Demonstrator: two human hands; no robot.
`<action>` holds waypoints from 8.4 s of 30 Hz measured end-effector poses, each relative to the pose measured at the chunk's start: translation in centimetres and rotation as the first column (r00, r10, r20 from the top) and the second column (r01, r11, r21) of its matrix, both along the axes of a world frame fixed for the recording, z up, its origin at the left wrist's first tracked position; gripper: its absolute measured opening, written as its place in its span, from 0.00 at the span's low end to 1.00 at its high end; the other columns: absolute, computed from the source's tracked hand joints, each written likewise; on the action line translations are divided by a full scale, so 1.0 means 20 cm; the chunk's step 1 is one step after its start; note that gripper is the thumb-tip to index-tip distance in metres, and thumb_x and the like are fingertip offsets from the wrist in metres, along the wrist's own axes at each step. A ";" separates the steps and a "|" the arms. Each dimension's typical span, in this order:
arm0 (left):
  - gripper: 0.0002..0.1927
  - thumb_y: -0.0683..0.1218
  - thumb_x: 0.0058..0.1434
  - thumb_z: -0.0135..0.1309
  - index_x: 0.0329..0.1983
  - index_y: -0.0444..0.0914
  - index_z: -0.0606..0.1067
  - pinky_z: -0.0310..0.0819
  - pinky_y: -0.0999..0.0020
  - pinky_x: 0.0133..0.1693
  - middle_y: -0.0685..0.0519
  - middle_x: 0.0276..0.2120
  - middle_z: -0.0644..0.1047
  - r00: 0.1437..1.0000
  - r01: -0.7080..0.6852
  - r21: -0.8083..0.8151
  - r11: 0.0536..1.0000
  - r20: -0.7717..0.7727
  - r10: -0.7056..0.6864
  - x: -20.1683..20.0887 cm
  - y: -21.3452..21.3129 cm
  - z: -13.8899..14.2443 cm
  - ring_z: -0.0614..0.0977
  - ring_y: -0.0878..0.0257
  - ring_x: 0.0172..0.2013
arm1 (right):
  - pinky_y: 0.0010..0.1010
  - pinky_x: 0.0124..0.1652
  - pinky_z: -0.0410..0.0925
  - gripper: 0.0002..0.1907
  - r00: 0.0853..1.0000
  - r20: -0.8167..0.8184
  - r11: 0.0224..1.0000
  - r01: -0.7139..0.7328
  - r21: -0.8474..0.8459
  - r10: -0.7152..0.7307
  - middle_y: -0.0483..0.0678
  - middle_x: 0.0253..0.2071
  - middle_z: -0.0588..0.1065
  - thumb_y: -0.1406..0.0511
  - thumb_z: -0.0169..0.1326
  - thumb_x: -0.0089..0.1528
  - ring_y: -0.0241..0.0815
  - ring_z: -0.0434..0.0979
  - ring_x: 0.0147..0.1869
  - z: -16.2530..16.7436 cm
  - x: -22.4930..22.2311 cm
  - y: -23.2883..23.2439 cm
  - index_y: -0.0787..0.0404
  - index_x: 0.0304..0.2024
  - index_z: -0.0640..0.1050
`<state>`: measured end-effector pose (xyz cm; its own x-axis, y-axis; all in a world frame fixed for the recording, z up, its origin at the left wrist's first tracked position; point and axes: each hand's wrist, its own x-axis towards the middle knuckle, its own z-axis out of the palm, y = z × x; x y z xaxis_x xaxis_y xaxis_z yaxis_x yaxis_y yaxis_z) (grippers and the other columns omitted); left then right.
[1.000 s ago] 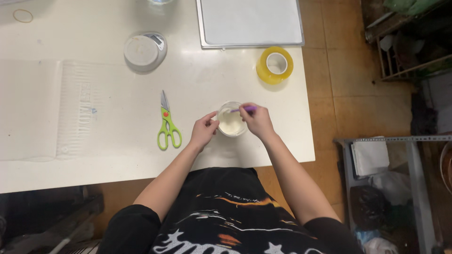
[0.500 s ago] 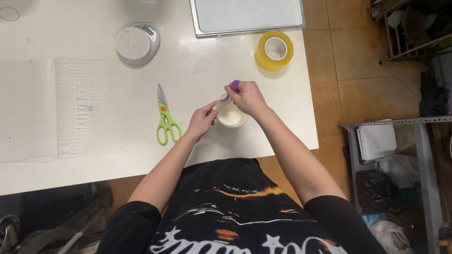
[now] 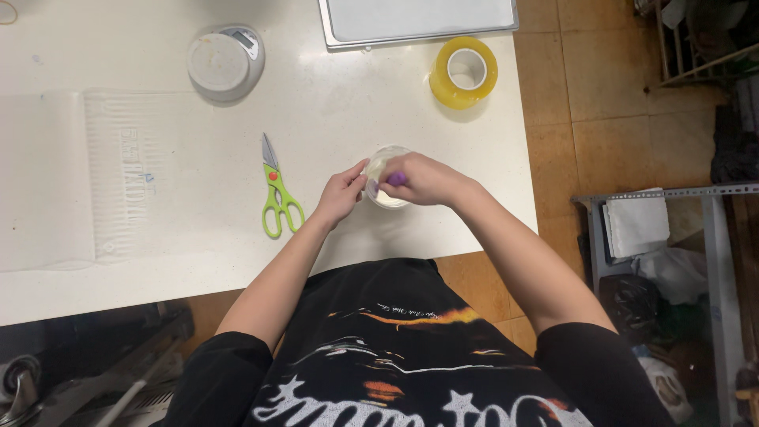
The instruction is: The person holds a small bowl on a white worktable and stirs a thick white mixture inside it with a purple spatula, steadying the bowl with the other hand. They keep stirring for most of the episode, then set the spatula on a tape roll and reach toward items at the far side of the table.
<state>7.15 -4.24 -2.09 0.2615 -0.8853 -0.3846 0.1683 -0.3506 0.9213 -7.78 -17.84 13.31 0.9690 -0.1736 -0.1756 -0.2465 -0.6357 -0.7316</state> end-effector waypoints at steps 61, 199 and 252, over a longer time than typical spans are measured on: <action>0.34 0.44 0.68 0.49 0.77 0.37 0.58 0.76 0.71 0.40 0.52 0.31 0.81 0.999 -0.014 -0.064 0.998 -0.040 0.011 -0.11 0.07 -0.03 0.81 0.67 0.32 | 0.28 0.33 0.72 0.11 0.807 -0.069 0.771 0.583 0.257 -0.587 0.45 0.27 0.78 0.61 0.55 0.66 0.34 0.78 0.29 -0.23 -0.19 0.07 0.62 0.41 0.82; 0.18 0.47 0.65 0.51 0.56 0.38 0.78 0.75 0.68 0.29 0.51 0.22 0.80 0.913 0.037 -0.103 0.994 0.407 0.008 -0.07 -0.08 0.05 0.81 0.65 0.19 | 0.38 0.41 0.70 0.11 0.930 -0.288 0.958 0.161 -0.239 -0.228 0.47 0.35 0.81 0.58 0.57 0.63 0.49 0.77 0.39 0.04 -0.40 -0.11 0.53 0.43 0.85; 0.15 0.46 0.70 0.46 0.58 0.36 0.68 0.74 0.69 0.30 0.53 0.19 0.81 0.960 -0.141 -0.097 0.985 0.231 0.160 -0.27 0.02 0.04 0.83 0.65 0.22 | 0.27 0.32 0.72 0.12 0.635 -0.063 0.602 0.756 0.257 -0.770 0.48 0.29 0.80 0.63 0.53 0.68 0.34 0.79 0.31 -0.22 -0.36 0.19 0.65 0.43 0.82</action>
<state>1.82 -3.90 -1.33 0.4697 -0.8534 -0.2259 -0.0134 -0.2628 0.9648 -15.00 -13.95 8.89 0.5121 -0.8137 -0.2749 -0.5197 -0.0388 -0.8534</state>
